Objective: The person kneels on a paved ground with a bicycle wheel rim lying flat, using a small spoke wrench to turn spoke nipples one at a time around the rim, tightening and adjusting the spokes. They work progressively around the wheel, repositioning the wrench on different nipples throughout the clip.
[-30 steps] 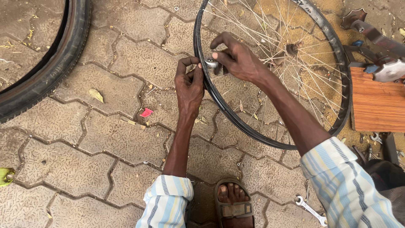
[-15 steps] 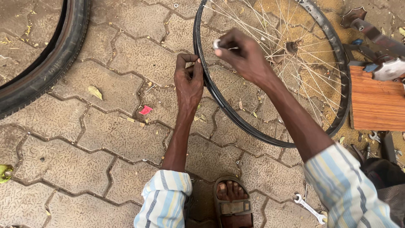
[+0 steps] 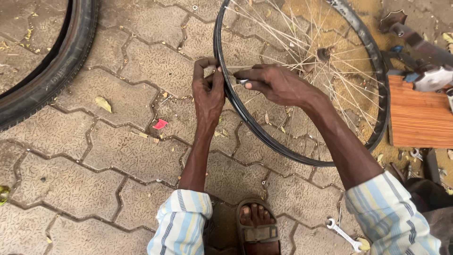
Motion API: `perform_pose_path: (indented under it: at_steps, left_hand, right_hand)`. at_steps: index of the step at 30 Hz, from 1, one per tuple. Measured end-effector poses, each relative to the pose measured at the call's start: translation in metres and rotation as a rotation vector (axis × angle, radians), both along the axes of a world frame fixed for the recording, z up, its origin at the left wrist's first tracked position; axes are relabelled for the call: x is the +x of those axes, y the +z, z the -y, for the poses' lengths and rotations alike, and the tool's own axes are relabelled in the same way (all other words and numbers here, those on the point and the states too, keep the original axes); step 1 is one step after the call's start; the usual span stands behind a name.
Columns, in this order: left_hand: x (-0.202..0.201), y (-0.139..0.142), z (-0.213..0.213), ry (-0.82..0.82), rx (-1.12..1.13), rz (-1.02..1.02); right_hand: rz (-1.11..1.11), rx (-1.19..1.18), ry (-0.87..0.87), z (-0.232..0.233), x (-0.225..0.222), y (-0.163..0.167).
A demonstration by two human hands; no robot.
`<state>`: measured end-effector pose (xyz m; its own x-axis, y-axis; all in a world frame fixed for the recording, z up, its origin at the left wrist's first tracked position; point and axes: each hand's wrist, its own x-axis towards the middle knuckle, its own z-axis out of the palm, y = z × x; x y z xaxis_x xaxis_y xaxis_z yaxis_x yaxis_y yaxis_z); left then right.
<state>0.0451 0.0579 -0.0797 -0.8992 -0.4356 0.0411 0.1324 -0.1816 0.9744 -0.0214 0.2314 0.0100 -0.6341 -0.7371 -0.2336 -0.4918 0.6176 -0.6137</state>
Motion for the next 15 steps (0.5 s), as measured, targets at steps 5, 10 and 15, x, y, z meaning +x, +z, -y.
perform_pose_path:
  at_steps: [5, 10, 15]
  left_hand:
    - [-0.002, 0.001, 0.008, -0.036, 0.053, 0.07]
    - [-0.003, -0.003, 0.009, -0.043, 0.074, 0.036]
    - [-0.005, -0.003, 0.009, -0.033, 0.113, 0.039]
  right_hand:
    - [0.006, -0.101, -0.028, -0.004, -0.006, -0.01]
    - [0.038, -0.297, -0.105, -0.007, -0.001, -0.02]
    - [-0.064, -0.432, -0.133, -0.003, 0.007, -0.025]
